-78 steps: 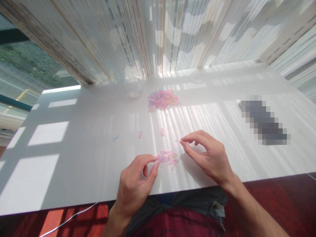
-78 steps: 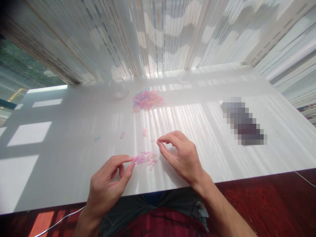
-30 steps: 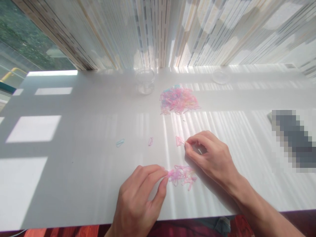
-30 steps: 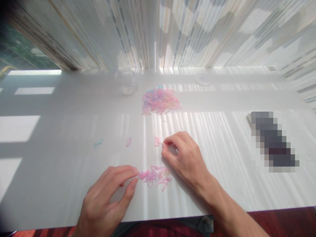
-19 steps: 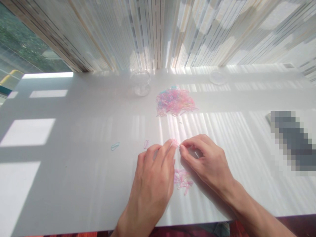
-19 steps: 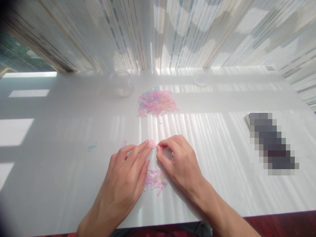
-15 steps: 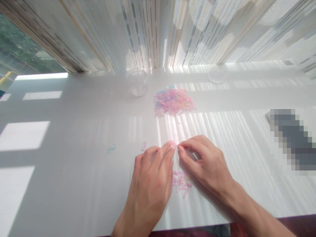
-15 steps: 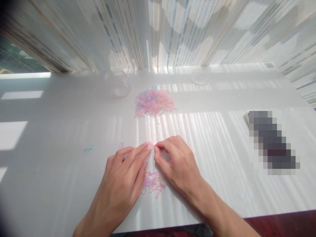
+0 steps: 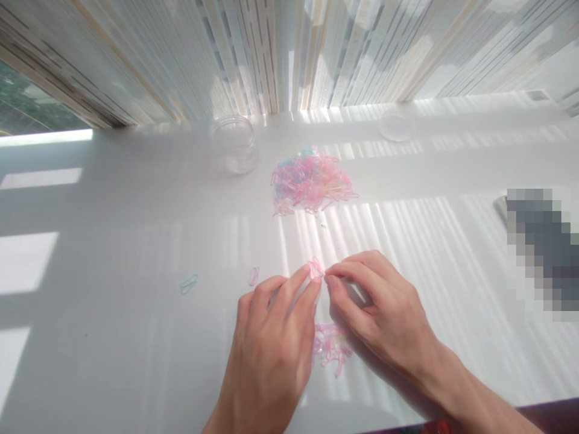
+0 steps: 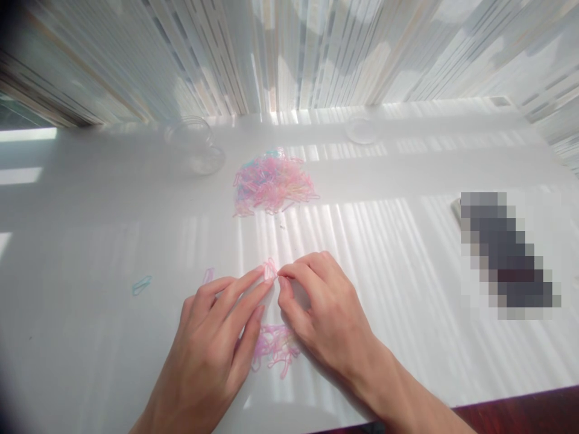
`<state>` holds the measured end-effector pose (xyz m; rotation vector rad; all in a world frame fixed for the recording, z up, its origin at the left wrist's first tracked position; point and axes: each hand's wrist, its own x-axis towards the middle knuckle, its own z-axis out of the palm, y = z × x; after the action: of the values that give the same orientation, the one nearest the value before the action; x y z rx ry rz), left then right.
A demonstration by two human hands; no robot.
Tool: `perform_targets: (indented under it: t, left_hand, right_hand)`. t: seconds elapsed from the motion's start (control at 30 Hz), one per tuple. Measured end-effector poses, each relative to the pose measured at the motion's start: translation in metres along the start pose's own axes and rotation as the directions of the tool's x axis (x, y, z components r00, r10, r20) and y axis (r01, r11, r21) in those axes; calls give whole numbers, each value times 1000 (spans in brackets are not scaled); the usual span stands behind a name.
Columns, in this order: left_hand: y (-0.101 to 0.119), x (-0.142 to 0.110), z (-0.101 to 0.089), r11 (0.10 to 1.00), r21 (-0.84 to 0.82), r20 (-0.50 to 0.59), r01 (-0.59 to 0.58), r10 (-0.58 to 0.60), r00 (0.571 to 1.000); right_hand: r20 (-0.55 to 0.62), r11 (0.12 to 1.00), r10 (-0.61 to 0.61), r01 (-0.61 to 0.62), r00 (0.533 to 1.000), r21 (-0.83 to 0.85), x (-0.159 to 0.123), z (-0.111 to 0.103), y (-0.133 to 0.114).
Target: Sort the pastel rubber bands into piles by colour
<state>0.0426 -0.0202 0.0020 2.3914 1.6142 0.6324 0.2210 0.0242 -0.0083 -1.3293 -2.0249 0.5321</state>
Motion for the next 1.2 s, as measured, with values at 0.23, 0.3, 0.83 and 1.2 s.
perform_targets:
  t: [0.23,0.3,0.83,1.2]
  left_hand:
    - [-2,1,0,1000,0,-18,-8,8,1000]
    - [-3,1,0,1000,4,-14,-11,11,1000]
    - [-14,-27,-21,998,-55,-137,41,-48,989]
    - [2,-66,-25,994,-95,-41,51,-55,998]
  right_hand:
    - [4,999,-50,50,999,-14,-2,0,3]
    - [14,998,-58,58,998,-7,-2,0,3]
    - [-22,998,25,-24,999,56,0,-4,5]
    - [44,990,6,-12,999,138,-49,-23,-18]
